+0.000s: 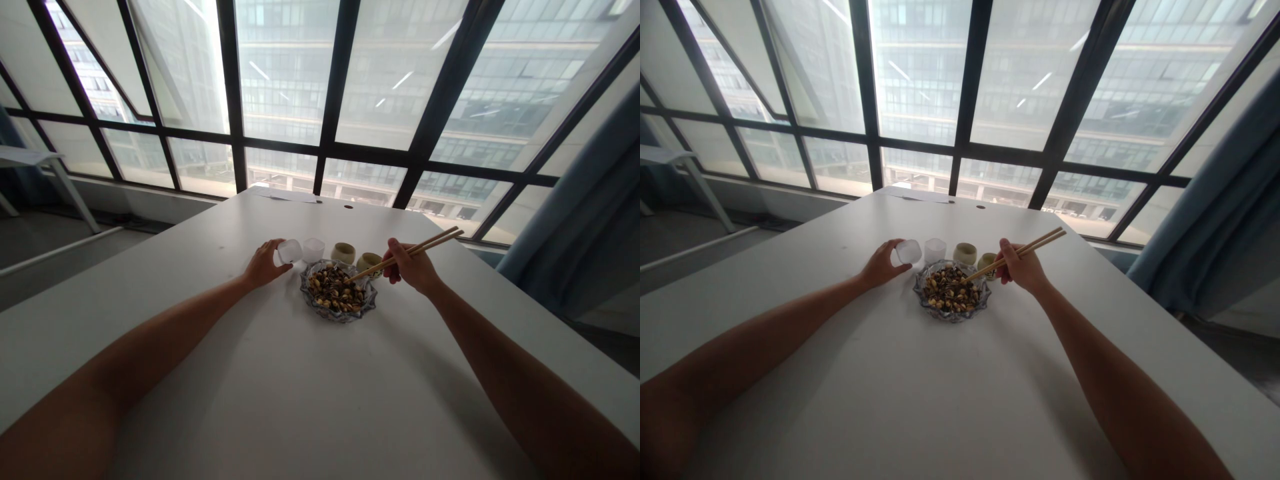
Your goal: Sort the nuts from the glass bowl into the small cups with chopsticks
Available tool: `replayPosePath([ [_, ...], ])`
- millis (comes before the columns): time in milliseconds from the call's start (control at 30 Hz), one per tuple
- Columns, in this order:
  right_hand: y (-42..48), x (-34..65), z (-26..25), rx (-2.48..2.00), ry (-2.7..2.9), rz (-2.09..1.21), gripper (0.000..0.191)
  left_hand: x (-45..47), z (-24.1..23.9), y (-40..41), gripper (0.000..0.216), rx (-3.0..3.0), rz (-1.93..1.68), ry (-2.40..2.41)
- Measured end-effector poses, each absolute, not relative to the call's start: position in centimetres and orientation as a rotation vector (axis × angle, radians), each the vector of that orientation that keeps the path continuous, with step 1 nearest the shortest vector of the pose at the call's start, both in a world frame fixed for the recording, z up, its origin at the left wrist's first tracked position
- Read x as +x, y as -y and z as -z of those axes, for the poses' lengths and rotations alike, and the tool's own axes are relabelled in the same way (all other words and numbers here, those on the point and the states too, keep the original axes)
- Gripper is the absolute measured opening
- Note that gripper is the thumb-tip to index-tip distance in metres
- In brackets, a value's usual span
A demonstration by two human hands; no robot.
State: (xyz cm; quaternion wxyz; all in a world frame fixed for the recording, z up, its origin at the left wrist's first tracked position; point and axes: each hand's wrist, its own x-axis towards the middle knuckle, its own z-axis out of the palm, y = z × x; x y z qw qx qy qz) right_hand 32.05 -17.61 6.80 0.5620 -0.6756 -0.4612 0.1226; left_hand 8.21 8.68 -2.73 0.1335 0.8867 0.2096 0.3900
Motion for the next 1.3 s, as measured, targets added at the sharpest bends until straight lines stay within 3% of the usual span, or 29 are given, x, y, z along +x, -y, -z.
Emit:
replayPosePath([
  [667,18.5,31.2,-7.3,-1.611,1.307,-0.122,0.065,8.4,3.1,-9.2,0.077,2.487,-0.901,-0.946],
  [1000,19.0,30.4,-8.4,-1.656,1.444,-0.091,0.065,10.0,0.2,-8.2,0.084,2.692,-1.073,-0.848],
  [1300,18.8,30.4,-7.9,-1.666,1.441,-0.120,0.061,17.3,-3.2,-6.5,0.085,2.843,-0.579,-0.862],
])
